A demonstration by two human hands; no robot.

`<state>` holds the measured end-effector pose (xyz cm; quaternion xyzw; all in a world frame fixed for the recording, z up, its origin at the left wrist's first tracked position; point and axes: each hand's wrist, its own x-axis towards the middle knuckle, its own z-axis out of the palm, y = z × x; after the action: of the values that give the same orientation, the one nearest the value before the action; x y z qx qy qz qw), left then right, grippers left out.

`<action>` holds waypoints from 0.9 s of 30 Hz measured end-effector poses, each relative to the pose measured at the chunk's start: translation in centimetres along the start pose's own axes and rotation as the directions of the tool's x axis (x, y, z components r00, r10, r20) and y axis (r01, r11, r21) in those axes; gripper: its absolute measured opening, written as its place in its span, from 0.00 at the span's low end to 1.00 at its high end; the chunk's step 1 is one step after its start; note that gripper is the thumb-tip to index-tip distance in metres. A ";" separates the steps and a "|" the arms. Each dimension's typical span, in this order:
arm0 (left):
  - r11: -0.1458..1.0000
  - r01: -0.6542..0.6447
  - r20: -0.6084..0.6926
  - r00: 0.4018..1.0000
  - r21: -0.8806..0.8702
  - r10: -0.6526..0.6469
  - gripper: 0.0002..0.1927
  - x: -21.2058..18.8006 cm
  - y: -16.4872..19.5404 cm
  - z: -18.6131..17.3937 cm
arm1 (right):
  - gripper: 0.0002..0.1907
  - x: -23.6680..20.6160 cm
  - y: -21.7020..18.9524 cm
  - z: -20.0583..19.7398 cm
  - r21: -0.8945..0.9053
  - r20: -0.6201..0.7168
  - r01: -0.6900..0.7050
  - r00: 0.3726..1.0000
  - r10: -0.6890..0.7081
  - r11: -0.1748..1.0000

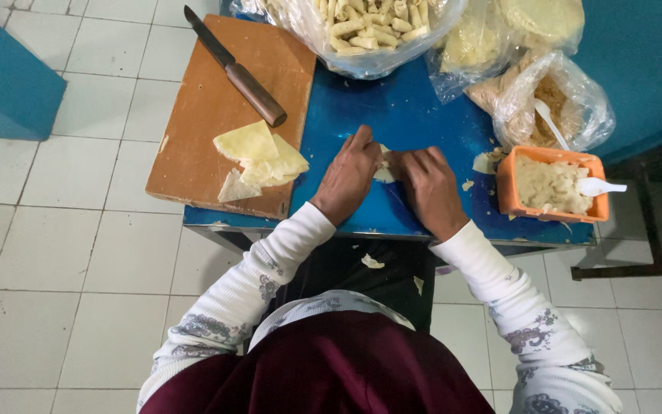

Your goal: The person sits at a blue table assembling layered triangular wafer snacks. They spoon a light filling from an orange container onto triangular pastry pieces, fold or press pieces together by hand, and stack the finished triangles in a pile on the table, repeating the cycle.

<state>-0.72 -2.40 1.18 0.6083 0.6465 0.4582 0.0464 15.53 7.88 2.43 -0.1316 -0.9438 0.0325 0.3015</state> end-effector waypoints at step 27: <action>0.993 0.112 -0.127 0.986 0.038 -0.107 0.13 -1.9 0.5 -0.3 | 0.25 3.2 1.0 0.4 0.198 0.040 0.031 0.998 -0.040 0.980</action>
<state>0.00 -4.25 0.73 0.5428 0.6907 0.4775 0.0174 13.05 9.65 3.75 -0.0833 -0.9445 0.1235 0.2927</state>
